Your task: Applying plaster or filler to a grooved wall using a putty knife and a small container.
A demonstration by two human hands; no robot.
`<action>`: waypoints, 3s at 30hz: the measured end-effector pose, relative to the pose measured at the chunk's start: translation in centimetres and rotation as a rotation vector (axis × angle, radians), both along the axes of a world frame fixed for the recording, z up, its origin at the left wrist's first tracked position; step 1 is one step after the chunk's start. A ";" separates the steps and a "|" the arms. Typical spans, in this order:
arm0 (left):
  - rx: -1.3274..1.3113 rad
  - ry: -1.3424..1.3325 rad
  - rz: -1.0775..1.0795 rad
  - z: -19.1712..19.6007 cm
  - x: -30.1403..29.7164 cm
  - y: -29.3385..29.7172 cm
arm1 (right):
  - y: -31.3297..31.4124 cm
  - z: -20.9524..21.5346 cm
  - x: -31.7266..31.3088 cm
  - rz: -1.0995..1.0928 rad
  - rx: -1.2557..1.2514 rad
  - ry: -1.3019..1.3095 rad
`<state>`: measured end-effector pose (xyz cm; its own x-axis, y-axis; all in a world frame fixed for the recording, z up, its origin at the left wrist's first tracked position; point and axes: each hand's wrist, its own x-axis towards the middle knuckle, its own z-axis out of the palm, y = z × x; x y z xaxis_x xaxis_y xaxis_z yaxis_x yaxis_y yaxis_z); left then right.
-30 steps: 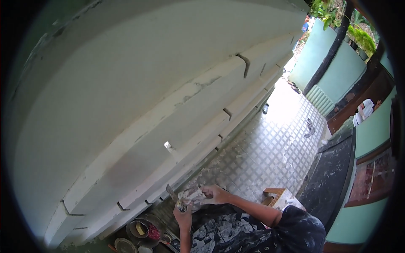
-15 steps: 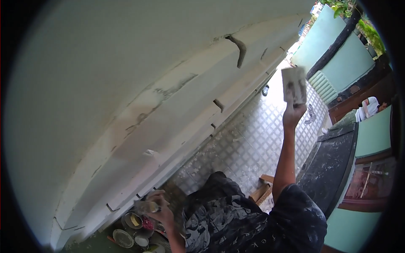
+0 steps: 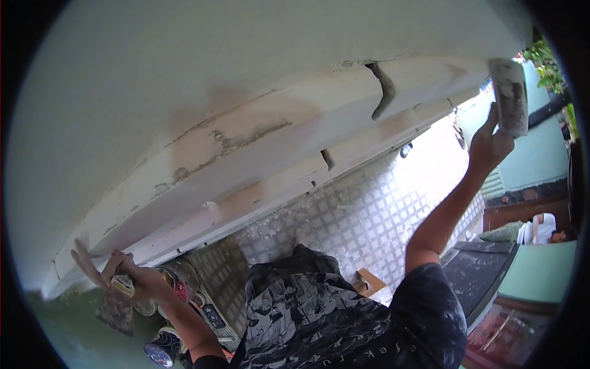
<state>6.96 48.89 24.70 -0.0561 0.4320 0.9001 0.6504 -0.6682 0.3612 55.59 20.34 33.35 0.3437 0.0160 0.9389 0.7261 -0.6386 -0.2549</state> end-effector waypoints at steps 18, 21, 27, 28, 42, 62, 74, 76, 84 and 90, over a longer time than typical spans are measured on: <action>0.179 0.283 -0.063 2.6 1.4 0.2 | 9.6 -3.3 -15.1 0.752 0.201 0.166; 0.157 0.254 -0.062 2.9 0.4 0.0 | 13.2 -3.6 -19.2 1.017 0.227 0.479; 0.077 0.285 -0.133 2.2 -3.2 -1.5 | 13.7 -1.7 -26.4 1.383 -0.439 -0.003; -0.059 0.198 -0.263 0.1 -4.6 -2.4 | 13.7 -2.3 -26.7 1.265 -0.379 -0.019; -1.000 -0.107 -0.539 -23.0 -14.1 -27.6 | 21.6 6.3 -34.6 1.123 -0.017 -0.430; -1.004 -0.270 -0.515 -26.0 -16.9 -33.6 | 12.1 -0.2 -22.2 0.117 -0.547 -0.325; -0.912 -0.561 -0.375 -29.8 -9.1 -30.0 | 9.1 -4.5 -12.1 0.752 -0.487 -0.343; -0.796 -0.465 -0.329 -28.8 -5.9 -28.9 | 7.5 -4.2 -9.0 0.684 -0.517 -0.261; -0.697 -0.705 -0.327 -22.8 8.7 -25.9 | -2.9 -5.4 9.1 0.101 -0.417 0.080; -0.507 -0.363 -0.377 -15.5 17.7 -19.7 | -3.7 -3.4 7.1 0.201 -0.420 0.348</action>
<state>24.65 29.21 9.23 -0.0786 0.8398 0.5371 0.1892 -0.5164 0.8352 62.64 16.67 29.91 0.5827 0.4597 0.6702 0.7623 -0.5950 -0.2546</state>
